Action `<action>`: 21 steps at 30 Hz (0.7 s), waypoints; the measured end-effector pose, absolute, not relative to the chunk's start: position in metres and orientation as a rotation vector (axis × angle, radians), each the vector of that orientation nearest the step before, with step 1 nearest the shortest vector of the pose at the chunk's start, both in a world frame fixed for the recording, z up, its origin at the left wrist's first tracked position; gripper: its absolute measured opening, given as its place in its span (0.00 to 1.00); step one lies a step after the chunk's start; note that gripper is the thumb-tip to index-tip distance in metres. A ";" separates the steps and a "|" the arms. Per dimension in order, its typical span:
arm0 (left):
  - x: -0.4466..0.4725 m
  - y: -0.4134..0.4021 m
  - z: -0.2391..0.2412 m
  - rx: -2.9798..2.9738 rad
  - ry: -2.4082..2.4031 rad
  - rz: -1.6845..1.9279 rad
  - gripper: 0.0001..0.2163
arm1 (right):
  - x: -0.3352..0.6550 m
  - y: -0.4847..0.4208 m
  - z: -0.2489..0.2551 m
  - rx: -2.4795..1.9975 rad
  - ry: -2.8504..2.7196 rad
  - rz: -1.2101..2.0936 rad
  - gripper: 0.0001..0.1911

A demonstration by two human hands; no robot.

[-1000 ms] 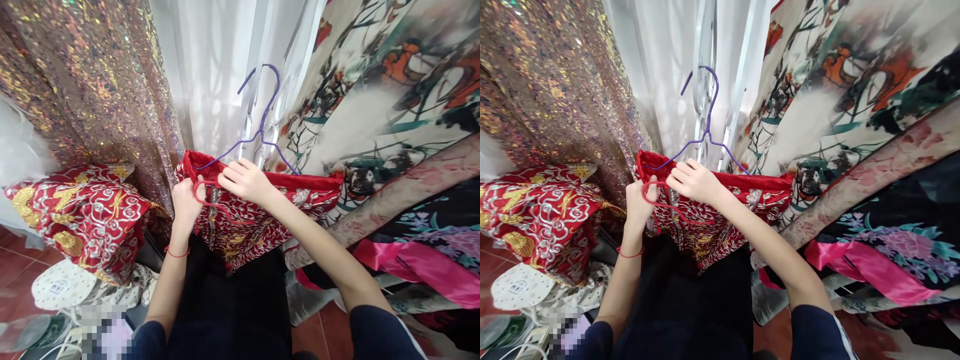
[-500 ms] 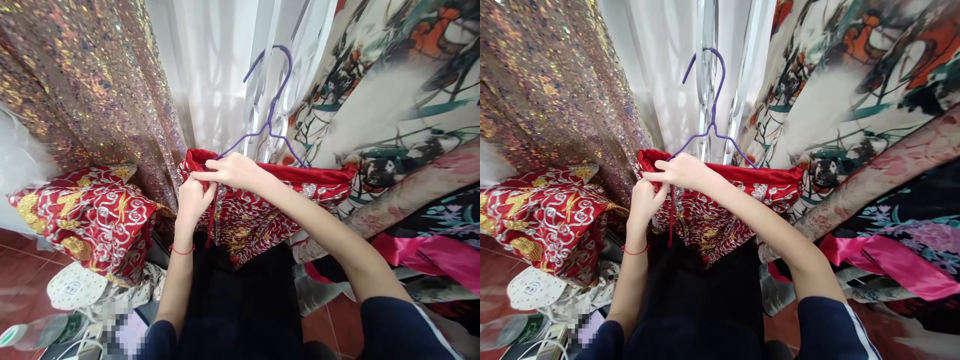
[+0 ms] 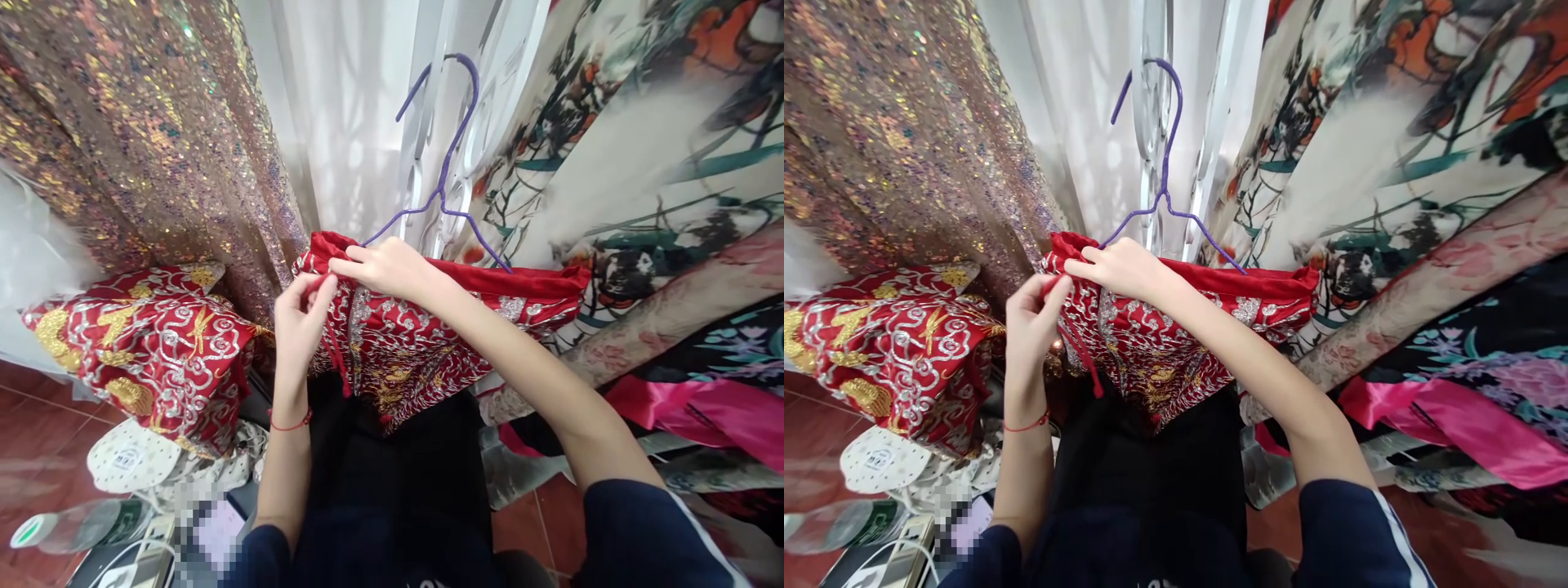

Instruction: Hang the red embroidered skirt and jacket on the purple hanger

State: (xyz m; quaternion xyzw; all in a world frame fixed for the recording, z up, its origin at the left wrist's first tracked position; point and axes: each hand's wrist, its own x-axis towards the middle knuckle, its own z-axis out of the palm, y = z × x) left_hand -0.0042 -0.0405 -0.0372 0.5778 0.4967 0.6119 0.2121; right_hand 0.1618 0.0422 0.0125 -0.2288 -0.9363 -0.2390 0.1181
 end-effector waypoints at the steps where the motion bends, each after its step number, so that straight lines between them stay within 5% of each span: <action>1: -0.005 -0.035 -0.030 1.629 1.423 1.785 0.13 | 0.162 0.042 0.011 -0.672 -2.718 -0.688 0.18; 6: -0.005 0.017 -0.002 1.902 1.543 1.971 0.12 | 0.163 0.041 0.011 -0.695 -2.614 -0.607 0.21; 13: -0.020 0.054 -0.022 2.027 1.571 1.707 0.28 | 0.169 0.039 0.014 -0.733 -2.552 -0.582 0.19; 21: -0.038 0.017 -0.033 2.185 1.297 1.459 0.25 | 0.157 0.017 0.056 -1.118 -2.535 -0.345 0.15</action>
